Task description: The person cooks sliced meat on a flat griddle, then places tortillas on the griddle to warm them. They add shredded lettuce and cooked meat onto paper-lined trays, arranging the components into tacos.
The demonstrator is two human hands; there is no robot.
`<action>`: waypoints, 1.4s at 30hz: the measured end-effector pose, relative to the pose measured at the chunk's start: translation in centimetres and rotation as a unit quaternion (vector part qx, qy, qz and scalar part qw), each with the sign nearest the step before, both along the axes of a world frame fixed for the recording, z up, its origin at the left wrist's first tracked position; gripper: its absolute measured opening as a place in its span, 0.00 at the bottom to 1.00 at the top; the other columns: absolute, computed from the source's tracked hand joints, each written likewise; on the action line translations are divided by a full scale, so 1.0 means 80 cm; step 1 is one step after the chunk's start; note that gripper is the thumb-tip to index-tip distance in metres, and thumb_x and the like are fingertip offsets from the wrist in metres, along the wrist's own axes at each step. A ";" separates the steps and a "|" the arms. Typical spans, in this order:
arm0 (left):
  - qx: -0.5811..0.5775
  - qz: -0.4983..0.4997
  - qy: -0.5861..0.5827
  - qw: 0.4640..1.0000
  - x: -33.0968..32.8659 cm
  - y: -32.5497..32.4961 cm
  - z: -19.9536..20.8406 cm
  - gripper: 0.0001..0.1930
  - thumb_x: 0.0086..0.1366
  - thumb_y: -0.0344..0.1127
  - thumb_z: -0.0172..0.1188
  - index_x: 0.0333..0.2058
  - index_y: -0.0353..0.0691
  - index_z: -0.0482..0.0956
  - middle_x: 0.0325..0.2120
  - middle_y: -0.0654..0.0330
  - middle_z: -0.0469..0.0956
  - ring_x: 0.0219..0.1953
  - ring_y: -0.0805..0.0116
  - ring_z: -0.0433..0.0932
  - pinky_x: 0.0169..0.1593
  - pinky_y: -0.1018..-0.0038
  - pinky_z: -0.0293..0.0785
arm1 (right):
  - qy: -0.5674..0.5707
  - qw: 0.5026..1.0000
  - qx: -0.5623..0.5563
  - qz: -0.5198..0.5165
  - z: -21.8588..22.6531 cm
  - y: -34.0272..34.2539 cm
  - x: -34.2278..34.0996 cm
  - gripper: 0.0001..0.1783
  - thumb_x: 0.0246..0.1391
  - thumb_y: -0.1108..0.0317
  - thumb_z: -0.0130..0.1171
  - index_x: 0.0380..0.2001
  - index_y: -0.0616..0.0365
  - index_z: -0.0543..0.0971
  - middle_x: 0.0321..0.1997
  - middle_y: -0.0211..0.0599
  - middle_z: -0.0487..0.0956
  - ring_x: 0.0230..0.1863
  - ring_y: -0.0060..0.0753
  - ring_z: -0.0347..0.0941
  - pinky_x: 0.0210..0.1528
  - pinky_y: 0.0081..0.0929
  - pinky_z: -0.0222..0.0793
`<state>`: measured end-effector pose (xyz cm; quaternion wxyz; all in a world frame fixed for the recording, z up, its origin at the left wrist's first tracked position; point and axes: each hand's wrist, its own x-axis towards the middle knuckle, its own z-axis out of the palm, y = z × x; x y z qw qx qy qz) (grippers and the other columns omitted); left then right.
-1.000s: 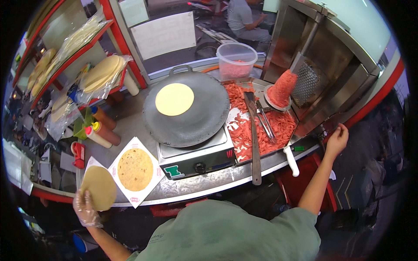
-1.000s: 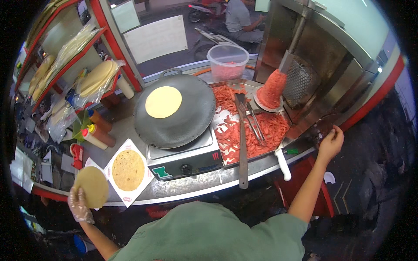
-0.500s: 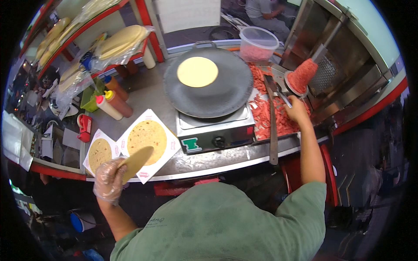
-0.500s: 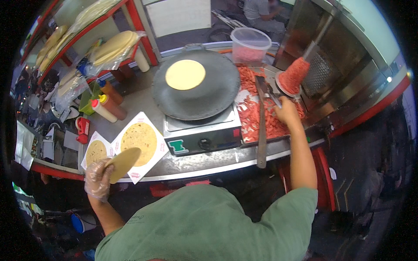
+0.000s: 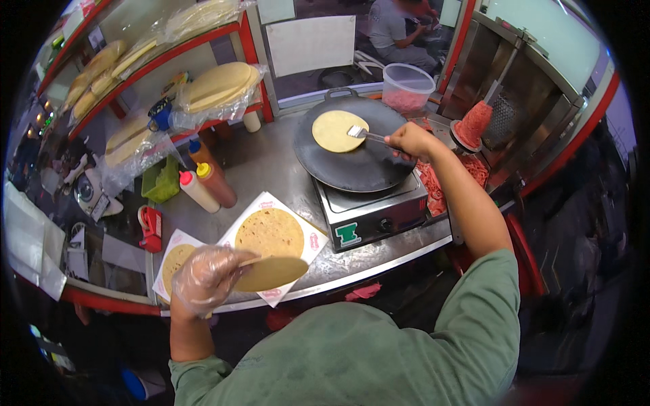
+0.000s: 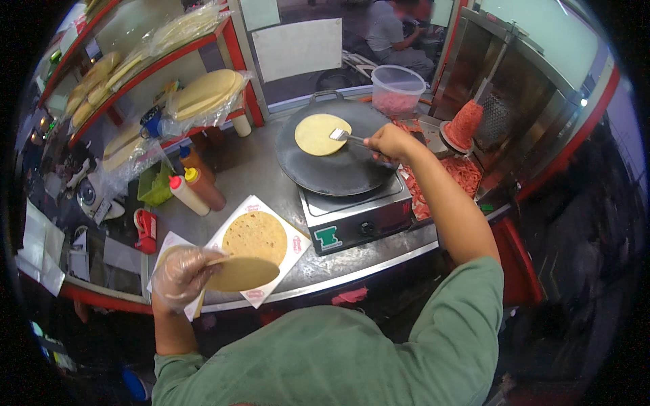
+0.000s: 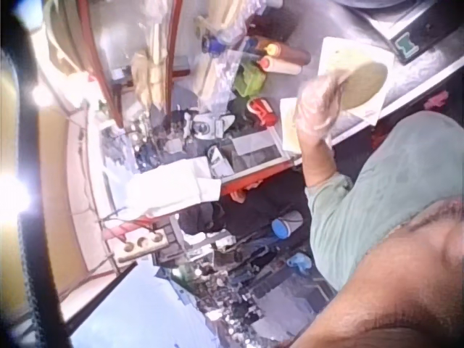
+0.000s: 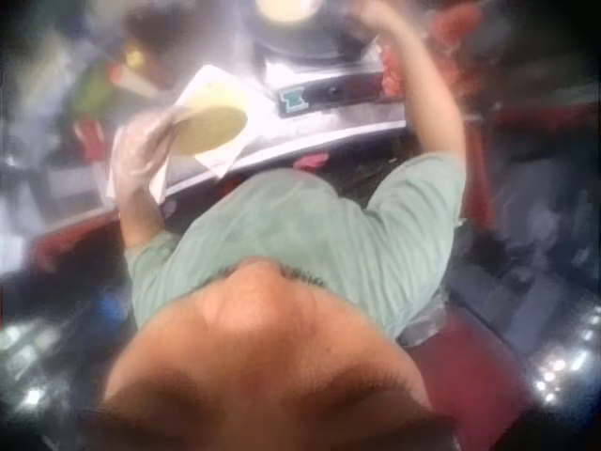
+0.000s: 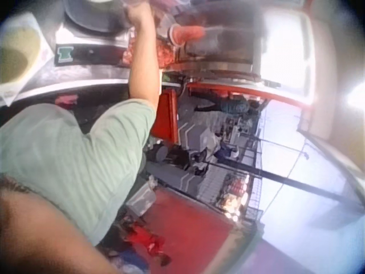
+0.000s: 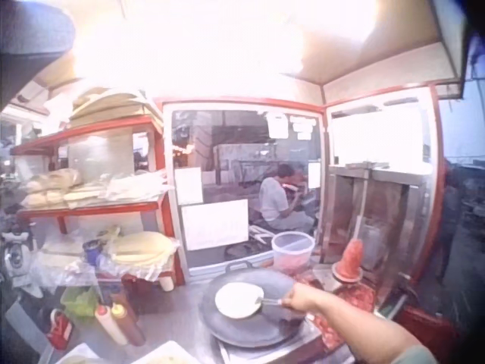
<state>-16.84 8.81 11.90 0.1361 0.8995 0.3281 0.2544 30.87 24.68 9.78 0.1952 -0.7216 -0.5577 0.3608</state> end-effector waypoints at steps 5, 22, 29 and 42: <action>0.170 -0.085 -0.067 0.979 0.046 0.124 0.052 0.16 0.60 0.22 0.68 0.48 0.36 0.83 0.37 0.49 0.85 0.38 0.47 0.85 0.40 0.59 0.80 | -0.123 0.989 0.036 0.070 -0.010 -0.078 0.048 0.27 0.68 0.51 0.63 0.24 0.66 0.83 0.19 0.31 0.78 0.16 0.23 0.69 0.20 0.30 0.64; -0.226 -0.282 -0.044 0.932 0.301 0.094 -0.053 0.15 0.74 0.43 0.63 0.49 0.38 0.85 0.40 0.52 0.87 0.42 0.58 0.86 0.48 0.61 0.82 | -0.121 0.937 0.154 -0.288 -0.131 -0.306 0.124 0.31 0.52 0.49 0.77 0.42 0.66 0.77 0.42 0.59 0.82 0.45 0.61 0.80 0.47 0.49 0.75; -0.366 -0.260 -0.144 0.882 0.315 0.037 -0.100 0.12 0.71 0.35 0.65 0.44 0.32 0.87 0.41 0.49 0.88 0.44 0.55 0.87 0.51 0.61 0.82 | 0.053 0.941 0.197 -0.270 -0.175 -0.268 0.155 0.29 0.48 0.58 0.79 0.44 0.62 0.74 0.35 0.48 0.81 0.36 0.50 0.80 0.43 0.46 0.76; 0.036 0.045 0.221 0.974 0.386 0.354 -0.111 0.19 0.75 0.35 0.48 0.59 0.39 0.79 0.60 0.49 0.78 0.61 0.49 0.77 0.67 0.59 0.71 | -0.147 0.926 0.341 -0.065 -0.076 -0.214 0.218 0.31 0.60 0.53 0.69 0.57 0.64 0.77 0.46 0.52 0.80 0.47 0.59 0.79 0.47 0.49 0.74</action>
